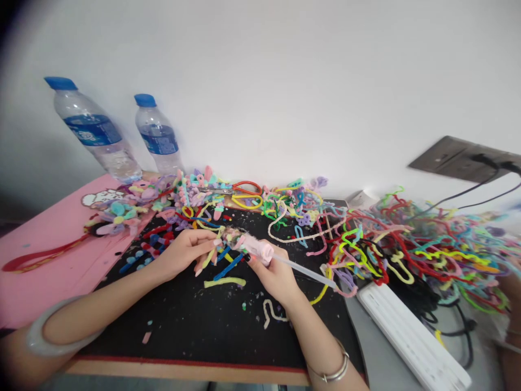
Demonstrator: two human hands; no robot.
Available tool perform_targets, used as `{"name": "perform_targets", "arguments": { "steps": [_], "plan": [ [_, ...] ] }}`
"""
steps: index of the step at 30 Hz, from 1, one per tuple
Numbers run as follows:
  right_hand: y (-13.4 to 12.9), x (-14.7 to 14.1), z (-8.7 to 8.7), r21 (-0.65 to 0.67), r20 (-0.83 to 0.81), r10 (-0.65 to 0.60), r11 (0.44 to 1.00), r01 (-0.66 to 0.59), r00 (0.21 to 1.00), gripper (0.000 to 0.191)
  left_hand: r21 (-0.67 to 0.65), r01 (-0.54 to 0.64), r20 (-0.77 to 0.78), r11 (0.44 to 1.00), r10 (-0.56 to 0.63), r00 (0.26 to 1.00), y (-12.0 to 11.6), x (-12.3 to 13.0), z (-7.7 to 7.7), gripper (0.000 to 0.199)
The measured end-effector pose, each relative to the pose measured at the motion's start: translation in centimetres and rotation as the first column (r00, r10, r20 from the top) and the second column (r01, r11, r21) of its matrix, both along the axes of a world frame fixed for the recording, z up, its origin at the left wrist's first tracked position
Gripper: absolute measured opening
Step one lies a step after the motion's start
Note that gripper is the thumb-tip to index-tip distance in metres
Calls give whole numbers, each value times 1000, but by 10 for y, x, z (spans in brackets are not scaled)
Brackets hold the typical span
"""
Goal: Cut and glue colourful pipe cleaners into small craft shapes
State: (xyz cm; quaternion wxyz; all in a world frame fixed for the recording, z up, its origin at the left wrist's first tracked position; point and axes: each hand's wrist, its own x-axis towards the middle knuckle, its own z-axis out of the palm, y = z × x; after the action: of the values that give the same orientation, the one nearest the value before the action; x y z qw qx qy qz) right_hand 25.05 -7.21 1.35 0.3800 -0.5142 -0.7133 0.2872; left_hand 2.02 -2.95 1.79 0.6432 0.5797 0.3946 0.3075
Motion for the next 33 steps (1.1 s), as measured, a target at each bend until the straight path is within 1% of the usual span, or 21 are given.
{"name": "perform_targets", "arguments": {
  "steps": [3,6,10,14,17,19,22,26,30,33],
  "plan": [
    [0,0,-1,12,-22,-40,999,40,999,24,8,8,-7,1000,-8,1000,0,0,1,34],
    [0,1,-1,-14,-33,-19,1000,19,999,23,12,27,-3,1000,-27,1000,-1,1,2,35],
    [1,0,3,3,-68,-57,998,57,996,22,25,33,6,999,-33,999,-1,1,4,34],
    [1,-1,6,-38,-103,-32,999,29,994,21,52,48,-14,998,-47,999,-1,-1,3,35],
    [1,0,5,-54,-133,-86,995,79,987,25,57,52,-39,997,-50,998,-1,-1,4,37],
    [2,1,4,-58,-145,-73,996,65,987,26,55,55,-48,997,-52,997,-1,-1,5,36],
    [2,2,4,-54,-114,-20,998,14,993,23,53,54,-55,997,-51,997,-2,-1,8,34],
    [1,2,4,-38,-99,-85,996,81,991,23,50,52,-58,997,-49,997,-3,-1,10,33],
    [1,3,4,-41,-80,-30,999,27,996,20,54,50,-68,997,-46,997,-3,-1,9,34],
    [1,3,4,-26,-82,-103,995,101,991,21,62,43,-59,997,-40,997,-3,-2,9,35]
  ]
}}
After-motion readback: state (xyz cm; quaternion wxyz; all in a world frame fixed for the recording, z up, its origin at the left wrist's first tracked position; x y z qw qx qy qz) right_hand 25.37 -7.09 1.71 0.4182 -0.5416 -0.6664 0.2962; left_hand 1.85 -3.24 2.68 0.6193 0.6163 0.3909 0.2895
